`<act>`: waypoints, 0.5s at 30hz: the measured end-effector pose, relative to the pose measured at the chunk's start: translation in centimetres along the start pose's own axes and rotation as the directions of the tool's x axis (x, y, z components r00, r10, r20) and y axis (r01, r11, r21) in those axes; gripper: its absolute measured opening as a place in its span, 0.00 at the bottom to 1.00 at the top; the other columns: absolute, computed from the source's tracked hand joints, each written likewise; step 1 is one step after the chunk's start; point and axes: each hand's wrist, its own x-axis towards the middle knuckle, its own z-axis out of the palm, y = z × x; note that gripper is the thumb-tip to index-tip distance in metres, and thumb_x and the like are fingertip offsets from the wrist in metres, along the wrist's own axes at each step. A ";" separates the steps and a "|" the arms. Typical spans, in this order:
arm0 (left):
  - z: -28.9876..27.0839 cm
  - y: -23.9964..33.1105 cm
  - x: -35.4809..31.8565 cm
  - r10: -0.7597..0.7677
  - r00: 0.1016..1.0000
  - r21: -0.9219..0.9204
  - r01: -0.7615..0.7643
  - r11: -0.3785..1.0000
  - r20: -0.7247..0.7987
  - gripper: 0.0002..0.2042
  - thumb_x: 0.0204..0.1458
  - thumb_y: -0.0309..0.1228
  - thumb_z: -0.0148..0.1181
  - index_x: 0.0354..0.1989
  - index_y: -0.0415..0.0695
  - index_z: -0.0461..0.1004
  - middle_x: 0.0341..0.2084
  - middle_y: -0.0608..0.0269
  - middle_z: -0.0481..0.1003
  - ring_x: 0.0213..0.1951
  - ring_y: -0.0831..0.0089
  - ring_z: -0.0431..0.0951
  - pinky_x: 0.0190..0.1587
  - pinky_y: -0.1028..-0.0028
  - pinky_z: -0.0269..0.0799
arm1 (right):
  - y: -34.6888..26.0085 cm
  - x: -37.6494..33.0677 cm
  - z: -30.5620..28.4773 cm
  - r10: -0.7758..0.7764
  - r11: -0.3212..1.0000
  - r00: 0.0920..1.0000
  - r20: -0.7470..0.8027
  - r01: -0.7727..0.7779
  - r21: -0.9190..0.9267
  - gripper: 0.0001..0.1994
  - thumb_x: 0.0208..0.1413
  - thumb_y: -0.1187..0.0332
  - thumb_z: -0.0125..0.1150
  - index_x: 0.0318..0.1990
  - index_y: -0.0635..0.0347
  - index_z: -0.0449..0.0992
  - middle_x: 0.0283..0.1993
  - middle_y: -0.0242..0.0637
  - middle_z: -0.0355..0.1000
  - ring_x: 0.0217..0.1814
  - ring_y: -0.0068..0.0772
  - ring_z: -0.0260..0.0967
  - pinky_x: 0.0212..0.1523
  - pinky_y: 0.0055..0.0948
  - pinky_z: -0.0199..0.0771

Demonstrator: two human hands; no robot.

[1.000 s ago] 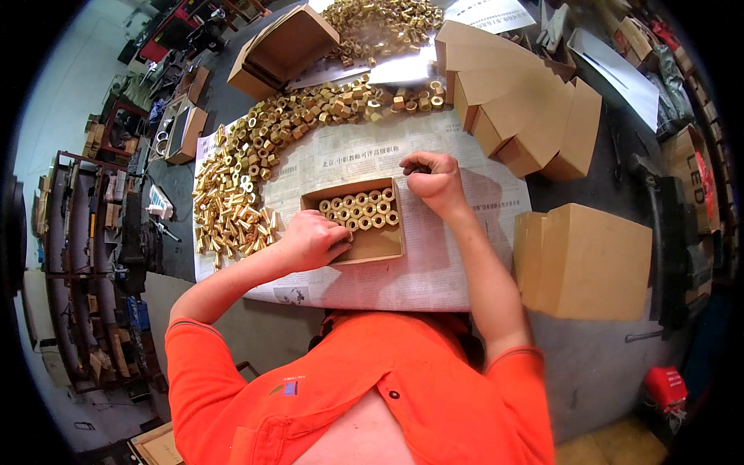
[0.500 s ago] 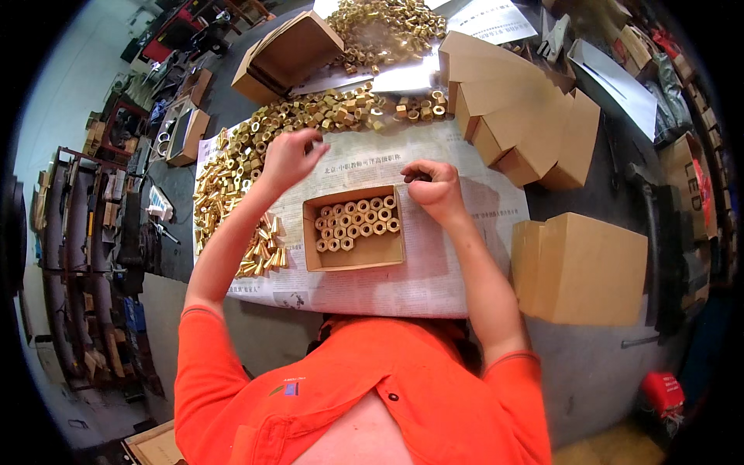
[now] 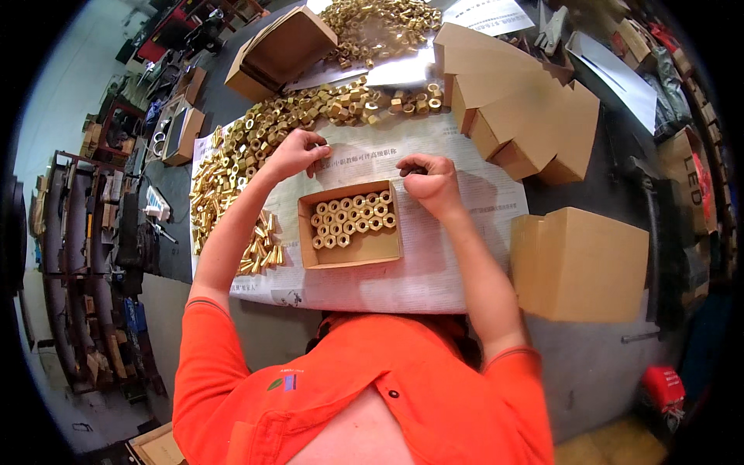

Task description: The person assembles small brass fittings into a cardboard box, arranging them in neat rows. They then place a white paper sheet over the contents and close the box.

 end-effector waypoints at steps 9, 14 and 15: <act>1.4 0.0 -1.0 0.330 0.897 0.604 -0.093 0.792 -0.294 0.12 0.45 0.40 0.61 0.32 0.45 0.77 0.19 0.54 0.76 0.26 0.58 0.78 0.30 0.63 0.72 | -0.2 0.0 -0.4 -0.023 0.999 0.999 0.026 0.022 0.050 0.14 0.38 0.77 0.49 0.33 0.66 0.79 0.27 0.32 0.75 0.31 0.19 0.69 0.34 0.18 0.69; 1.7 0.4 -1.1 0.349 0.885 0.609 -0.098 0.787 -0.309 0.09 0.46 0.35 0.60 0.30 0.44 0.78 0.20 0.54 0.76 0.27 0.60 0.78 0.30 0.64 0.73 | -0.8 -0.2 -0.3 0.013 0.999 1.000 0.014 -0.014 0.031 0.13 0.38 0.76 0.50 0.32 0.66 0.79 0.27 0.32 0.75 0.31 0.19 0.69 0.34 0.19 0.70; 1.5 0.5 -1.3 0.353 0.885 0.588 -0.116 0.800 -0.305 0.09 0.46 0.34 0.60 0.30 0.43 0.78 0.20 0.54 0.76 0.26 0.61 0.78 0.30 0.66 0.73 | -0.7 -0.1 -0.3 -0.003 1.000 1.000 0.020 0.002 0.028 0.13 0.38 0.76 0.50 0.32 0.66 0.79 0.27 0.32 0.75 0.31 0.19 0.69 0.35 0.19 0.70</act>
